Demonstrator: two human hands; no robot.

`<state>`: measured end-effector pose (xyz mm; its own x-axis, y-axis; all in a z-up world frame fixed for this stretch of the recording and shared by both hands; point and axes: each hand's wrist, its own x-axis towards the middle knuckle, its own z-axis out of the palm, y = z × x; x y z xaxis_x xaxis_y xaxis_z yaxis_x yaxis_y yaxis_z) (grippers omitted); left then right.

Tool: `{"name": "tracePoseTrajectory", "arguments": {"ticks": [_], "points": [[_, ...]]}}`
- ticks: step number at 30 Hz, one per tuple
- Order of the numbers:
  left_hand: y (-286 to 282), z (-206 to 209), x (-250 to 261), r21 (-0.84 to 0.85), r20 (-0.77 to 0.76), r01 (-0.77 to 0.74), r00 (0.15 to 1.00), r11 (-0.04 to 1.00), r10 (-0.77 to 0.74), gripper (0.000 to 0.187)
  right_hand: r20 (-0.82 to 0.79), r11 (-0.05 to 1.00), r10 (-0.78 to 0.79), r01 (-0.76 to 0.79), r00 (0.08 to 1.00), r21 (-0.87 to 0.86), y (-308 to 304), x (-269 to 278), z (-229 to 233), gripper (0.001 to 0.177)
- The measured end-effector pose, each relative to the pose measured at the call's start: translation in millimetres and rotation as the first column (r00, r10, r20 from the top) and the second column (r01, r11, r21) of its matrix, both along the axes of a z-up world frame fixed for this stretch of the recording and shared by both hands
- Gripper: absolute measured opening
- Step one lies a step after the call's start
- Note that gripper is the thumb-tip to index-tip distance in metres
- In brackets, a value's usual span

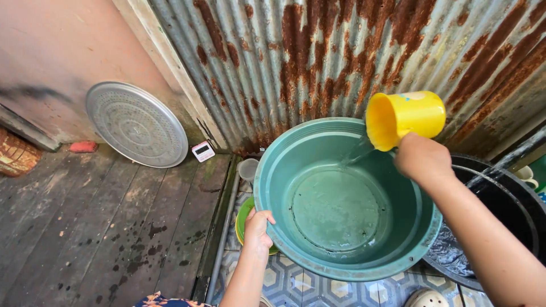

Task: The recorder is washing and rinsing various dishes, utensils, and containers at an outdoor washing station.

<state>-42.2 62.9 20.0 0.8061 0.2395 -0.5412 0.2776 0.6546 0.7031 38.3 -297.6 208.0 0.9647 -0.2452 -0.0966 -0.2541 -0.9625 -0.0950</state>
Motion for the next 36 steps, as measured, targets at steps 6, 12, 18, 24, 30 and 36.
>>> {"name": "tracePoseTrajectory", "arguments": {"ticks": [6, 12, 18, 24, 30, 36], "points": [[1.5, -25.7, 5.8, -0.032, -0.045, 0.039, 0.998, 0.999, -0.041, 0.058, 0.200, 0.975, 0.207, -0.186, 0.958, -0.118, 29.5, 2.5, -27.7, 0.021], [9.5, -16.7, 5.3, -0.125, -0.004, 0.032, 0.999, 0.992, -0.033, 0.062, 0.262, 0.908, 0.404, -0.352, 0.876, -0.226, 74.6, -23.6, -17.9, 0.011], [24.1, 2.4, 4.4, -0.054, -0.014, -0.046, 0.999, 0.997, 0.046, 0.064, 0.214, 0.975, 0.204, -0.180, 0.955, -0.129, 43.4, -43.1, 8.0, 0.024], [40.0, 19.8, -6.3, 0.106, 0.136, -0.095, 0.988, 0.990, 0.080, 0.057, 0.077, 0.944, -0.261, 0.271, 0.962, -0.186, -164.4, -26.2, -149.8, 0.032], [47.4, 33.7, -6.8, 0.092, 0.258, -0.128, 0.961, 0.988, 0.100, 0.049, -0.216, 0.908, -0.390, 0.335, 0.895, -0.252, -329.8, -68.4, -434.4, 0.066], [45.7, 60.1, -9.1, 0.192, 0.296, -0.155, 0.951, 0.969, 0.093, 0.050, -0.537, 0.944, -0.214, 0.314, 0.816, 0.101, -256.4, -57.8, -480.7, 0.038]]}}
